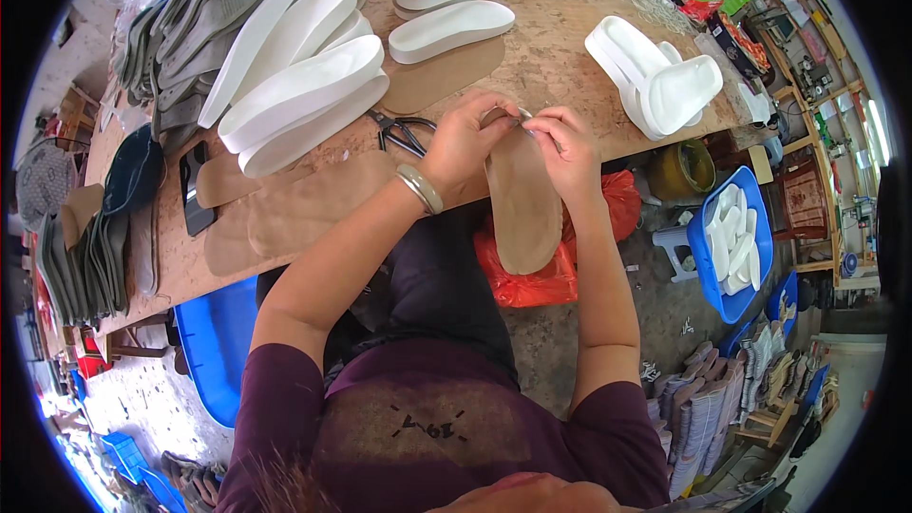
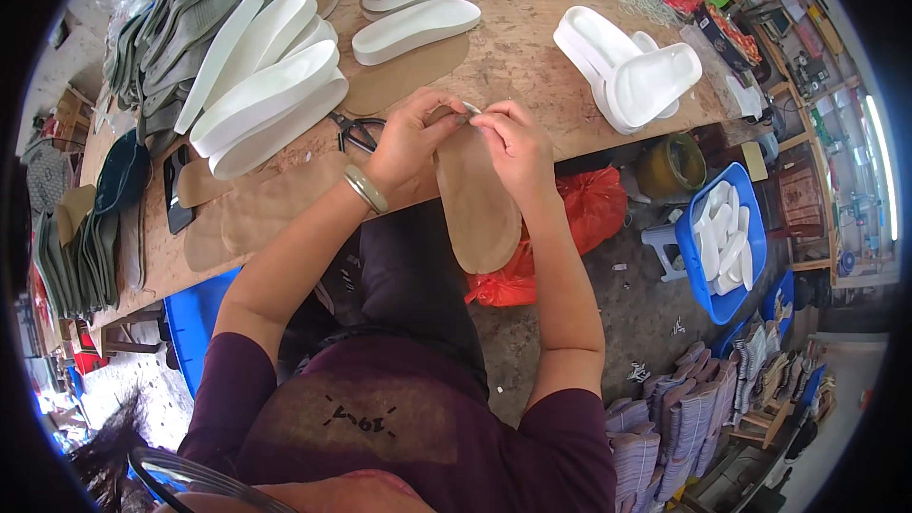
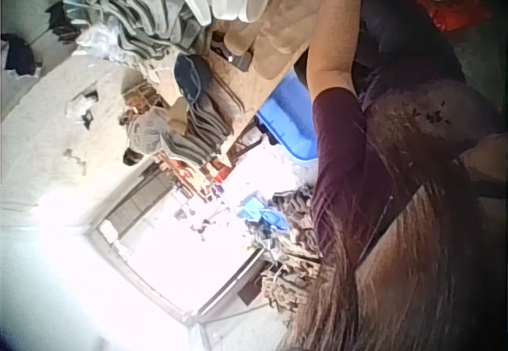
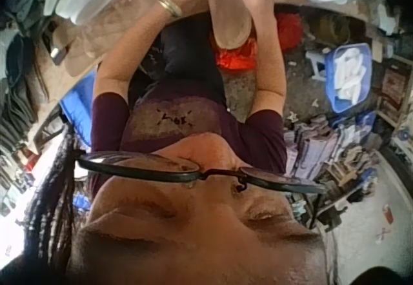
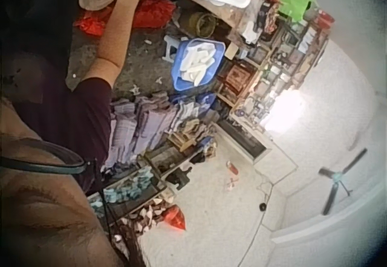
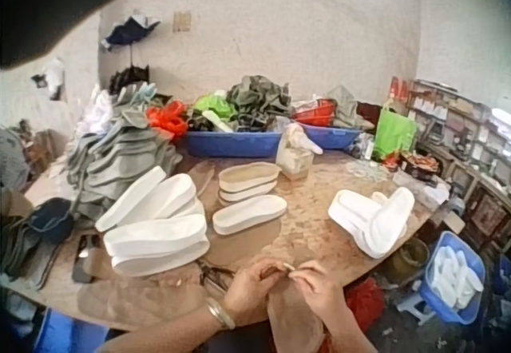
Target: Applying glue to the edges and surface of shoe insoles and outsoles using a wooden stick and a brush.
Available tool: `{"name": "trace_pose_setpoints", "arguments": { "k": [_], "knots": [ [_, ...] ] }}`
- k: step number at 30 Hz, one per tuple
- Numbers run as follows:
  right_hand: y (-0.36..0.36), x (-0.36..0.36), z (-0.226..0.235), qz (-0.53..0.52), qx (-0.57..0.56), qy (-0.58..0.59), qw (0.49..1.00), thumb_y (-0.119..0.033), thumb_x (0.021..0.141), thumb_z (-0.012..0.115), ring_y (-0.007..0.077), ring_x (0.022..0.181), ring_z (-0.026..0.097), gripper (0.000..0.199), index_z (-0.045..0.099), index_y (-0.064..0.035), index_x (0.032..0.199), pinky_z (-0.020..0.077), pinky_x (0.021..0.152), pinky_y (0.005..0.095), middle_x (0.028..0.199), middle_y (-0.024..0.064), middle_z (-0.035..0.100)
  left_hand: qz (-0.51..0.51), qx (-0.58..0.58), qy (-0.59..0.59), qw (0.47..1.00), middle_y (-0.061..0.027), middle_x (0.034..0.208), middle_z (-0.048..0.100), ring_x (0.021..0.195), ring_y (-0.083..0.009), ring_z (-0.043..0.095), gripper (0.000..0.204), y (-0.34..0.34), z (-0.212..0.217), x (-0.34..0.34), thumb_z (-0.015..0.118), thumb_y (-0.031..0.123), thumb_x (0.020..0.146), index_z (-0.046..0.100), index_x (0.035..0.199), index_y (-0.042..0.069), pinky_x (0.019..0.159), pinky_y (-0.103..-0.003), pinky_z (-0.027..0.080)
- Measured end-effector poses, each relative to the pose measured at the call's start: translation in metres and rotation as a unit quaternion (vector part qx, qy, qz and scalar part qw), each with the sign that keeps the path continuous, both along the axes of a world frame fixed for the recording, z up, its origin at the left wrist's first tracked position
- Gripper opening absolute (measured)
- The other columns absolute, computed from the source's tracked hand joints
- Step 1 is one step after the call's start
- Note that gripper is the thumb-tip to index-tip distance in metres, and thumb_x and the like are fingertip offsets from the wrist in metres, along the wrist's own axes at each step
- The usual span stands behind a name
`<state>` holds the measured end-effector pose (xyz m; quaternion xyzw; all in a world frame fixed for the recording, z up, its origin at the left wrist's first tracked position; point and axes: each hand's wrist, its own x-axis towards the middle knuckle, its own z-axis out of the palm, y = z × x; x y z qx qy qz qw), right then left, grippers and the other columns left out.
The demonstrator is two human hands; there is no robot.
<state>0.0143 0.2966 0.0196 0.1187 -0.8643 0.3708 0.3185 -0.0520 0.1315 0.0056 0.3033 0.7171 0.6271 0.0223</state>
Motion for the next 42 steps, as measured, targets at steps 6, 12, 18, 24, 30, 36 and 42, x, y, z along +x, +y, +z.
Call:
{"name": "trace_pose_setpoints", "arguments": {
  "k": [6,12,18,24,30,36,42],
  "knots": [
    [0.015,-0.023,-0.027,-0.003,0.008,-0.017,1.000,0.005,0.077,0.064,0.0261,0.073,0.062,0.011,0.067,-0.0010,0.086,0.0494,0.063,0.0340,0.087,0.0089,0.062,0.062,-0.108,0.034,0.992,-0.0078,0.100,0.059,0.095,-0.0262,0.060,0.012,0.016,-0.014,-0.027,0.064,0.010,0.084,0.066,0.094,0.006,0.081,-0.034,0.050],
    [0.015,-0.026,-0.035,0.013,0.004,-0.058,0.998,0.005,0.077,0.063,0.0277,0.078,0.063,0.012,0.066,-0.0005,0.088,0.0505,0.068,0.0353,0.084,0.0112,0.063,0.084,-0.259,0.291,0.917,-0.0045,0.098,0.061,0.096,-0.0241,0.059,0.011,0.008,-0.012,-0.028,0.066,0.008,0.077,0.066,0.088,0.008,0.080,-0.035,0.050],
    [0.010,-0.027,-0.033,-0.019,-0.044,-0.110,0.993,0.004,0.079,0.061,0.0296,0.076,0.062,0.018,0.066,-0.0009,0.096,0.0500,0.067,0.0364,0.087,0.0130,0.060,0.087,-0.277,0.393,0.873,-0.0042,0.094,0.061,0.093,-0.0239,0.058,0.017,0.005,-0.007,-0.024,0.064,0.006,0.077,0.064,0.094,0.008,0.079,-0.036,0.049],
    [0.016,-0.033,-0.036,0.021,-0.048,-0.153,0.987,0.004,0.078,0.060,0.0291,0.073,0.061,0.016,0.067,-0.0009,0.092,0.0490,0.065,0.0363,0.086,0.0124,0.059,0.087,-0.253,0.347,0.899,-0.0036,0.093,0.060,0.090,-0.0243,0.057,0.014,0.007,-0.014,-0.030,0.064,0.007,0.077,0.065,0.091,0.008,0.079,-0.036,0.048],
    [0.012,-0.026,-0.038,0.013,0.034,-0.070,0.997,0.004,0.078,0.061,0.0279,0.074,0.061,0.016,0.067,-0.0010,0.091,0.0491,0.065,0.0352,0.087,0.0113,0.059,0.082,-0.274,0.367,0.885,-0.0020,0.092,0.060,0.092,-0.0222,0.057,0.018,0.003,-0.015,-0.027,0.066,0.008,0.074,0.067,0.091,0.010,0.078,-0.035,0.047],
    [0.010,-0.029,-0.025,-0.008,-0.036,-0.157,0.987,-0.001,0.079,0.064,0.0292,0.080,0.062,0.020,0.068,-0.0017,0.098,0.0502,0.069,0.0372,0.088,0.0105,0.060,0.064,-0.300,0.372,0.876,-0.0006,0.095,0.060,0.097,-0.0203,0.057,0.023,-0.003,-0.011,-0.024,0.066,0.007,0.072,0.068,0.094,0.011,0.080,-0.034,0.046],
    [0.020,-0.039,-0.026,0.029,0.107,-0.123,0.986,-0.006,0.081,0.064,0.0287,0.078,0.061,0.020,0.068,-0.0018,0.100,0.0502,0.068,0.0382,0.092,0.0095,0.061,0.087,-0.343,0.370,0.859,-0.0025,0.101,0.061,0.103,-0.0212,0.055,0.024,-0.003,-0.005,-0.009,0.059,0.011,0.077,0.066,0.100,0.007,0.086,-0.036,0.044]
  ]
}}
